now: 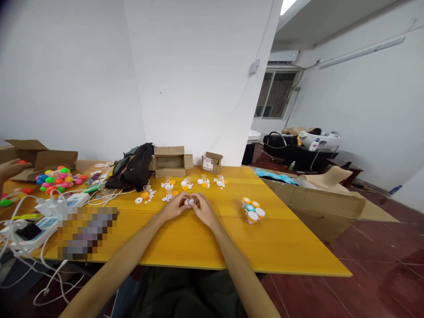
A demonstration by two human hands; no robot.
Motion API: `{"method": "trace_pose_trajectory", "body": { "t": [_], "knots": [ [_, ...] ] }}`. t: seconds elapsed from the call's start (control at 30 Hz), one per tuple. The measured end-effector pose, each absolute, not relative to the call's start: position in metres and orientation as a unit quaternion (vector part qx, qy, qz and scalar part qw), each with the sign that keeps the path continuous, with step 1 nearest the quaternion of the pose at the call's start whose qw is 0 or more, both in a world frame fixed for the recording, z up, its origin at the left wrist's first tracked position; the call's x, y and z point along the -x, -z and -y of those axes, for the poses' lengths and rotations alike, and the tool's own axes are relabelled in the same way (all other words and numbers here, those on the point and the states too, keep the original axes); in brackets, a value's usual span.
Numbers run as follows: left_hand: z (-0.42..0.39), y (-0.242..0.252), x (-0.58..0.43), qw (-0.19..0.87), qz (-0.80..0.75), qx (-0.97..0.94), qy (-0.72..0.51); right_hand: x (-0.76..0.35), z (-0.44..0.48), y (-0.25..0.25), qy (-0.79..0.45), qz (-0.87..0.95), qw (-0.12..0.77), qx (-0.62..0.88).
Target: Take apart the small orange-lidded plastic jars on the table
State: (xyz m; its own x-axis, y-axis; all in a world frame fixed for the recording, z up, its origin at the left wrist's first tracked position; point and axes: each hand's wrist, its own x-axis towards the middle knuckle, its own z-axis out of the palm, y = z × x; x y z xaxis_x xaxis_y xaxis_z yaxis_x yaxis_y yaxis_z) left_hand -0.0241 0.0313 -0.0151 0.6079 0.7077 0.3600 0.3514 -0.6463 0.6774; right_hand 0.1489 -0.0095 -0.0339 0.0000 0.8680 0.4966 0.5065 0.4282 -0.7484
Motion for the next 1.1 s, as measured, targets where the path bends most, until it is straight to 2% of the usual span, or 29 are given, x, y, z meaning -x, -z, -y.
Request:
{"method": "trace_pose_trajectory", "body": {
  "t": [0.17, 0.4, 0.63, 0.8, 1.0, 1.1],
  "knots": [
    [-0.0313, 0.0134, 0.0230, 0.288, -0.314, -0.849, -0.312, -0.1507, 0.0103, 0.0331, -0.192, 0.652, 0.478, 0.556],
    [-0.0311, 0.0124, 0.0231, 0.305, -0.299, -0.845, -0.321, -0.1495, 0.0104, 0.0318, -0.185, 0.694, 0.487, 0.496],
    [-0.0333, 0.0161, 0.0229, 0.304, -0.300, -0.847, -0.317, -0.1499, 0.0097, 0.0335, -0.186, 0.675, 0.450, 0.554],
    [-0.0341, 0.0150, 0.0224, 0.290, -0.306, -0.851, -0.314, -0.1488, 0.0085, 0.0351, -0.196, 0.707, 0.482, 0.478],
    [-0.0326, 0.0136, 0.0228, 0.292, -0.311, -0.849, -0.312, -0.1494, 0.0087, 0.0353, -0.206, 0.658, 0.479, 0.543],
    [-0.0336, 0.0151, 0.0229, 0.305, -0.313, -0.844, -0.312, -0.1497, 0.0092, 0.0323, -0.205, 0.671, 0.482, 0.524]
  ]
}}
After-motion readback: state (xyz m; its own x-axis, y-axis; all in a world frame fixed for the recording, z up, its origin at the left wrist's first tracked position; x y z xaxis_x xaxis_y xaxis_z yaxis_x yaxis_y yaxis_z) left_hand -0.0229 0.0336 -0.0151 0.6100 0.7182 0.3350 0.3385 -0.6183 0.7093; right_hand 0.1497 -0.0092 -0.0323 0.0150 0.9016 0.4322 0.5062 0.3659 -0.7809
